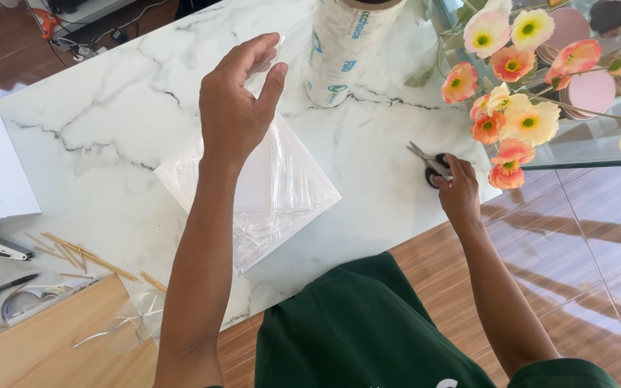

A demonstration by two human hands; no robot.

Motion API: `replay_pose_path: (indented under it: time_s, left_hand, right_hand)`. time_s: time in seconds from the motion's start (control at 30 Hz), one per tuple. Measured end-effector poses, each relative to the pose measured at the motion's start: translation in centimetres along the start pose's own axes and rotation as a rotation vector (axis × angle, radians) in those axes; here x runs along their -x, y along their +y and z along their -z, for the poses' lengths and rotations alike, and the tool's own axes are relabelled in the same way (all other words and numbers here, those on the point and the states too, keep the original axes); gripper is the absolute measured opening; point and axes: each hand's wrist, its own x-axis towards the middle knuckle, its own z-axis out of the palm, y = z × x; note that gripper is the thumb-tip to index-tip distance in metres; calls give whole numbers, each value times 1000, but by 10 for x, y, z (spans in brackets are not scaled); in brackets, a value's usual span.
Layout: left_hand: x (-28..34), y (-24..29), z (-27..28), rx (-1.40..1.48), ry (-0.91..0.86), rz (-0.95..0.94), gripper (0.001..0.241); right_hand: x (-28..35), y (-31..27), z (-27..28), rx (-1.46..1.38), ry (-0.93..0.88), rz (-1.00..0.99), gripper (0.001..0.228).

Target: The person places a cake inside a cardboard box, closes the box, and wraps the entire box in plastic cling film using a large roll and scissors.

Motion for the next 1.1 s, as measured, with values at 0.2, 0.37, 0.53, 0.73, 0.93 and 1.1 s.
replay_pose_path:
  time_s: [0.2,0.37,0.53,0.73,0.93,1.1]
  left_hand:
    - [3,1,1,-75,74,12,31]
    - [8,6,4,-78,100,66,29]
    - [5,0,2,-58,129,59,28]
    - [-5,0,-5,-159,150,28,29]
    - [-9,3,-11,-254,212,-26,16]
    - [-9,2,-15,-330,280,-106,7]
  right_hand:
    - [-2,-8,6,262,-103,-196,29]
    - [-3,-39,20,-597,-307,-397,21]
    - [-41,-121,78,-617,-349,-38,28]
    - [-81,-302,203,122,7,802,61]
    - [-130,-372,198,809,231,1215,36]
    - [-143,-404,174,1171,309,1435,12]
